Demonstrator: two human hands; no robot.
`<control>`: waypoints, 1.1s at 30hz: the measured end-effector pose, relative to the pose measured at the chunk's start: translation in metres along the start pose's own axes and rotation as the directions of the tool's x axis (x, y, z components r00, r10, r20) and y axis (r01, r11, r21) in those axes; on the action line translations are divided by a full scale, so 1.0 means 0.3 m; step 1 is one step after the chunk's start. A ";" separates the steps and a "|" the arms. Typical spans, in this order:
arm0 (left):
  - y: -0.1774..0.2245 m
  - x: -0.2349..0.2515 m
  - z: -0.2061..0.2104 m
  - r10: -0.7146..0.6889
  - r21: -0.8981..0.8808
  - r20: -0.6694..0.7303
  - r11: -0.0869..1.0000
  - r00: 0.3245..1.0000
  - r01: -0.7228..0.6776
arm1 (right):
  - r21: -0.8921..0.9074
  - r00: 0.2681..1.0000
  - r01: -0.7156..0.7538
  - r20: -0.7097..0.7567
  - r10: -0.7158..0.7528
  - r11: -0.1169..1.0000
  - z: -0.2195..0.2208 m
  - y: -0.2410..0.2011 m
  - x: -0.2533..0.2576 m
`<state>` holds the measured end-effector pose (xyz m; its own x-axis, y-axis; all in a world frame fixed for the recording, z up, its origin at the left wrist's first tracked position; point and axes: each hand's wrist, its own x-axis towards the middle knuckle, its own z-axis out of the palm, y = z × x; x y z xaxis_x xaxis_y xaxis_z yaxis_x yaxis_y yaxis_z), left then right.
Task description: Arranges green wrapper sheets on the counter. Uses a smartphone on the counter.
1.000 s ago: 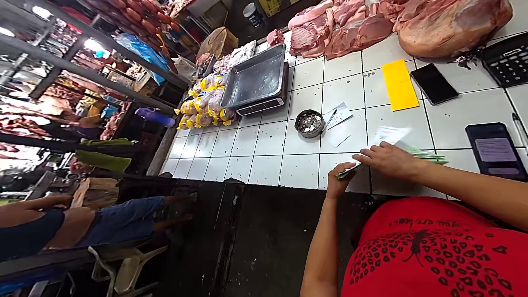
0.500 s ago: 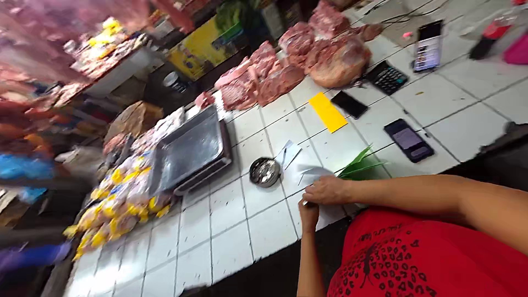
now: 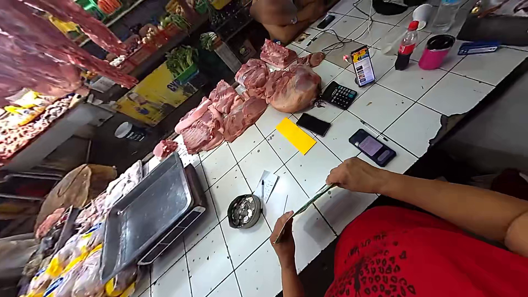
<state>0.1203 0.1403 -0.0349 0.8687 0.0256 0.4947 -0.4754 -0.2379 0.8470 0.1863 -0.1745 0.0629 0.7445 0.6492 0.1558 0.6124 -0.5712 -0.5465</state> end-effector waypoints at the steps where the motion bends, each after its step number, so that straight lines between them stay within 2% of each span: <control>1: -0.013 -0.017 0.020 -0.065 -0.006 -0.005 0.998 0.998 0.065 | -0.011 1.000 -0.001 -0.010 0.001 1.000 0.021 0.019 -0.016; 3: -0.038 -0.064 0.066 -0.249 0.010 -0.034 0.968 0.968 0.250 | -0.001 0.992 -0.077 0.101 0.076 0.997 0.051 0.056 -0.038; 5: -0.057 -0.095 0.101 -0.362 0.029 -0.046 0.931 0.931 0.363 | 0.007 0.955 -0.159 0.254 0.152 0.987 0.052 0.075 -0.040; 7: -0.061 -0.102 0.122 -0.386 0.004 -0.073 0.922 0.920 0.387 | 0.011 0.936 -0.174 0.313 0.162 0.985 0.033 0.072 -0.040; 11: -0.004 -0.056 0.140 -0.400 -0.058 -0.090 0.917 0.912 0.396 | 0.008 0.950 -0.117 0.291 0.109 0.993 0.007 0.081 -0.054; 15: -0.048 -0.087 0.176 -0.550 0.027 -0.059 0.833 0.833 0.552 | 0.004 0.909 -0.129 0.401 0.117 0.992 0.004 0.126 -0.061; 18: -0.057 -0.100 0.226 -0.606 0.025 -0.090 0.792 0.791 0.610 | 0.064 0.898 -0.143 0.427 0.102 0.988 -0.044 0.166 -0.062; 21: 0.017 -0.049 0.270 -0.620 -0.016 -0.066 0.784 0.782 0.621 | 0.167 0.894 -0.164 0.443 0.075 0.972 -0.130 0.235 -0.067; 23: 0.079 0.013 0.277 -0.598 0.085 -0.010 0.798 0.801 0.597 | 0.163 0.871 -0.189 0.483 0.088 0.969 -0.185 0.290 -0.060; 25: 0.151 0.088 0.267 -0.536 0.321 0.081 0.812 0.840 0.487 | 0.098 0.869 -0.188 0.480 0.120 0.977 -0.214 0.332 -0.054; 26: 0.211 0.135 0.270 -0.530 0.475 0.123 0.774 0.839 0.419 | 0.093 0.887 -0.172 0.447 0.113 0.981 -0.219 0.341 -0.054; 28: 0.358 0.233 0.305 -0.573 0.731 0.208 0.630 0.793 0.263 | 0.150 0.946 -0.069 0.324 0.017 0.986 -0.226 0.327 -0.057; 30: 0.507 0.321 0.387 -0.690 0.889 0.212 0.430 0.692 0.157 | 0.249 0.977 0.129 0.133 -0.166 0.960 -0.225 0.277 -0.057; 31: 0.563 0.351 0.435 -0.737 0.934 0.183 0.338 0.650 0.120 | 0.271 0.965 0.234 0.050 -0.256 0.934 -0.221 0.242 -0.055; 33: 0.636 0.391 0.529 -0.790 0.975 0.137 0.214 0.598 0.060 | 0.268 0.932 0.337 0.041 -0.360 0.903 -0.227 0.173 -0.052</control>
<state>0.1536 -0.0561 0.1540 0.9138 0.0703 -0.4001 0.0860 -0.9961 0.0215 0.2245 -0.2485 0.0882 0.4623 0.8314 0.3082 0.7327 -0.1624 -0.6609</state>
